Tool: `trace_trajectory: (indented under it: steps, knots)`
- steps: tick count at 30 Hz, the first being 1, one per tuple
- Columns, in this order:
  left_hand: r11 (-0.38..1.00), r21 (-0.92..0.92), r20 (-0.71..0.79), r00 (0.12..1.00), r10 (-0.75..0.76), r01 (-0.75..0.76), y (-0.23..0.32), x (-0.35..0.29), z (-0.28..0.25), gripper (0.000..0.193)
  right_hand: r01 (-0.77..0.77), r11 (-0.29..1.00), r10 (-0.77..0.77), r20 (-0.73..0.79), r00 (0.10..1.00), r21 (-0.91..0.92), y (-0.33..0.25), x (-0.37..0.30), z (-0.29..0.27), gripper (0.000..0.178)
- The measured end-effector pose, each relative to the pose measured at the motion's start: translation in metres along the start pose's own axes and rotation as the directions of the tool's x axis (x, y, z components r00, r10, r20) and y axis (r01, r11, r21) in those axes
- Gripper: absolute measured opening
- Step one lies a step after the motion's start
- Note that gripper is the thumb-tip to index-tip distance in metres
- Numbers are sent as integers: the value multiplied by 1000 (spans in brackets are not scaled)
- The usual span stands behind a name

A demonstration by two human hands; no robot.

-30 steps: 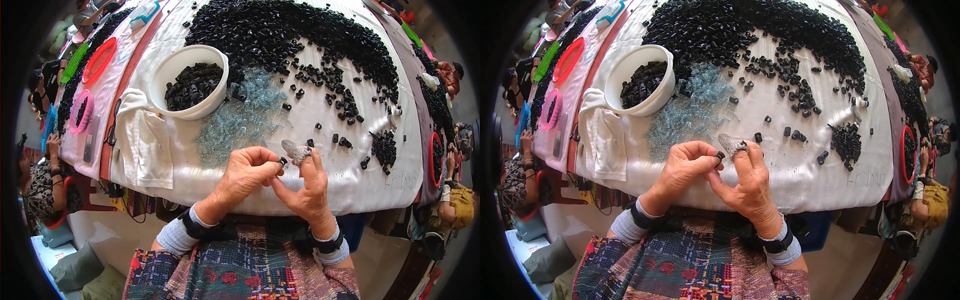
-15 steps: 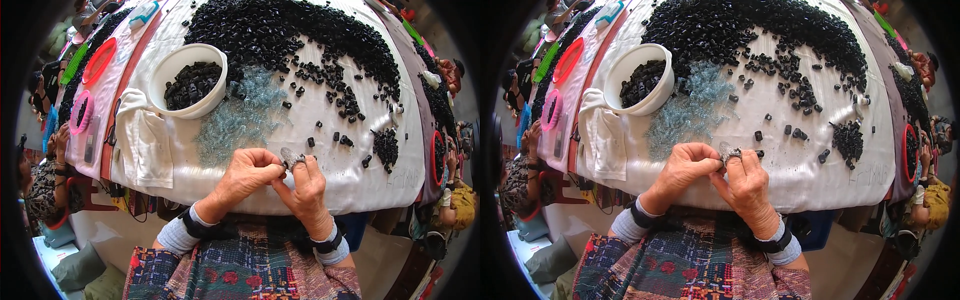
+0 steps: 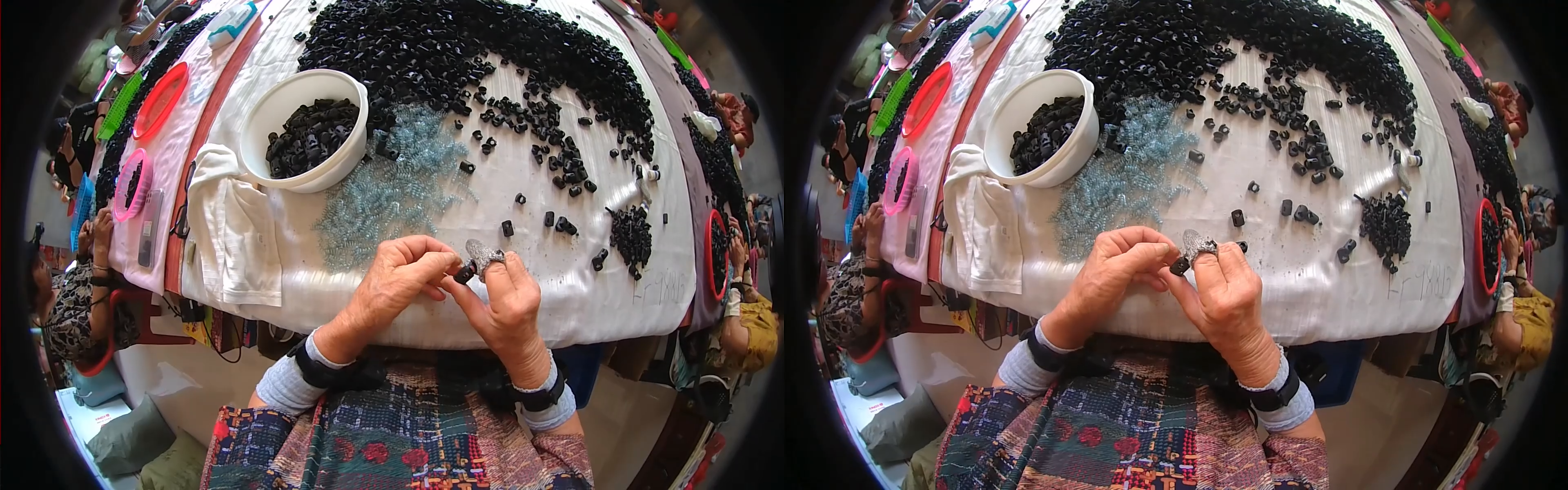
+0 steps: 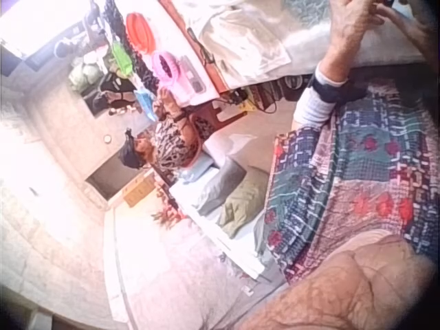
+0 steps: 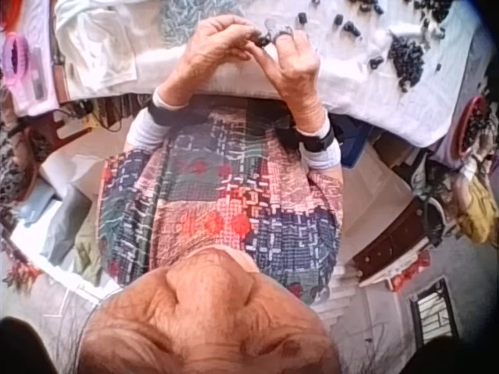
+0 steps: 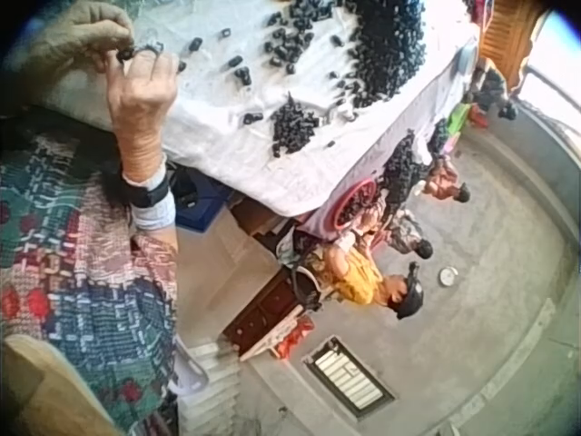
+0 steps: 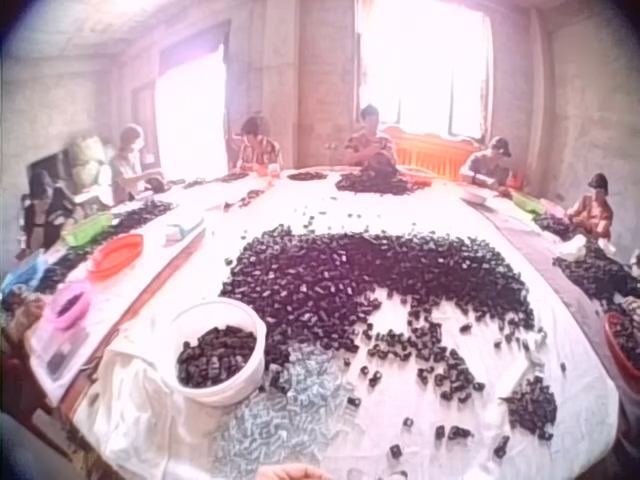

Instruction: Inspecting and sorting small black plastic shoe components at a workshop table.

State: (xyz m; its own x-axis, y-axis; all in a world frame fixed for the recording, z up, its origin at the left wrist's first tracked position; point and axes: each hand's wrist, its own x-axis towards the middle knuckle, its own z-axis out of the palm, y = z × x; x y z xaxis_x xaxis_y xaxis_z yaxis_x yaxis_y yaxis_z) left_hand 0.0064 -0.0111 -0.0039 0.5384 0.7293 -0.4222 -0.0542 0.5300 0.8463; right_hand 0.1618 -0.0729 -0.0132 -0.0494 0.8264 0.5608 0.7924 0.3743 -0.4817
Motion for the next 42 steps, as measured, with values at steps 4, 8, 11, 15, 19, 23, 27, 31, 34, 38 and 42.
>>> trace_trajectory:
  steps: [4,8,11,15,19,23,27,31,34,38,42]
  knots:
    - [999,41,33,999,-26,25,3,0,-1,23,6,1000,-6,-5,1000,-3,-1,-1,0,26]
    - [999,45,74,997,-4,1,4,-1,-1,23,14,1000,-14,-2,1000,-26,-3,-1,-2,25]
    - [979,203,148,989,4,-34,5,-3,-3,21,44,999,-44,-63,997,1,-3,-1,4,23]
    - [989,146,149,989,8,-30,-1,-4,-5,20,87,996,-88,-74,993,-15,-4,-3,5,22]
    - [983,176,197,980,6,-41,3,-8,-4,20,98,995,-99,-61,993,-12,-11,-3,-2,23]
    - [984,172,255,967,-2,-44,0,-9,-10,20,86,996,-86,-1,996,24,-12,-3,-4,22]
    - [995,102,178,984,-9,-9,6,-14,-10,14,-19,987,7,75,997,162,-7,-1,-16,22]
    - [972,-85,-21,976,217,-218,32,-13,-30,16,-221,975,221,10,975,38,23,1,-29,20]
    - [905,-207,-116,928,354,-371,52,-6,-56,17,-275,955,272,-45,961,-112,49,2,-34,15]
    - [853,-274,-278,885,372,-445,75,1,-83,16,-208,965,212,6,977,-161,48,18,-34,14]
    - [874,-231,-352,874,335,-428,80,5,-98,21,-142,977,157,86,984,-161,43,33,-18,16]
